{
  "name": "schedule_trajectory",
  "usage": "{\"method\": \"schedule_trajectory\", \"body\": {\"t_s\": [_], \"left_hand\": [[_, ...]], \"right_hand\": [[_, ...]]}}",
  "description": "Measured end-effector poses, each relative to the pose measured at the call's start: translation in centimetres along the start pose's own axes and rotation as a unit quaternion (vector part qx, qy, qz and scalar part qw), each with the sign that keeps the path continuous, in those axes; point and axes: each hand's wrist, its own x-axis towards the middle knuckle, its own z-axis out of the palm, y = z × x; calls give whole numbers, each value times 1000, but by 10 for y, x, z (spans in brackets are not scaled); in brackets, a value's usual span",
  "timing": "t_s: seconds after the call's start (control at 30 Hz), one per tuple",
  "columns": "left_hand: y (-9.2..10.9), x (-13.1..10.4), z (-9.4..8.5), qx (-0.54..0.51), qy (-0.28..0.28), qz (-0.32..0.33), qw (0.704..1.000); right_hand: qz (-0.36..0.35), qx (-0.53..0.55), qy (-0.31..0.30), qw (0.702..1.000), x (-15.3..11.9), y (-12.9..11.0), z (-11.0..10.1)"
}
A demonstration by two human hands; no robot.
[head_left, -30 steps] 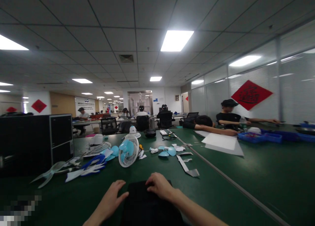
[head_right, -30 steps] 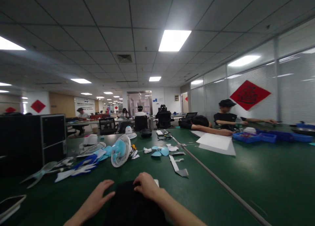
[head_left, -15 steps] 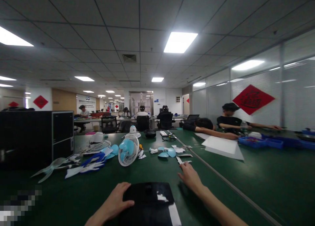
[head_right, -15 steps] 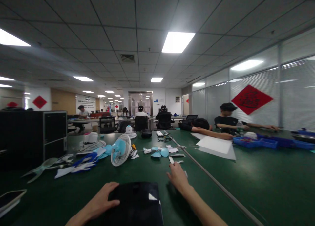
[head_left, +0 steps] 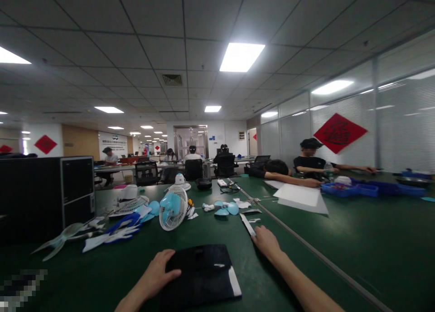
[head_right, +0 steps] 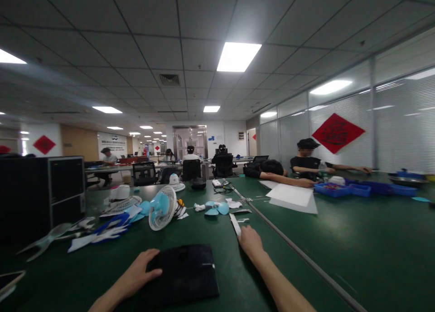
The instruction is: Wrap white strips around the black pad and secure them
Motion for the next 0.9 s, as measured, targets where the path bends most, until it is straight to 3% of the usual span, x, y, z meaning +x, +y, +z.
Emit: {"method": "schedule_trajectory", "body": {"t_s": [0.2, 0.5, 0.63, 0.73, 0.83, 0.9], "left_hand": [[4, 0, 0, 9, -1, 1, 1000], [-13, 10, 10, -5, 21, 16, 1000], [-11, 9, 7, -15, 15, 6, 1000], [-8, 6, 5, -25, 8, 1, 1000], [-5, 5, 3, -24, 14, 4, 1000], [-5, 5, 3, -25, 20, 6, 999]], "right_hand": [[20, 9, 0, 1000, 4, 5, -3], [86, 43, 18, 995, 7, 34, -19], [128, 53, 59, 989, 5, 51, -39], [142, 94, 128, 977, 3, 53, -52], [96, 207, 199, 953, 2, 42, -60], [50, 303, 208, 929, 1, 28, -63]]}}
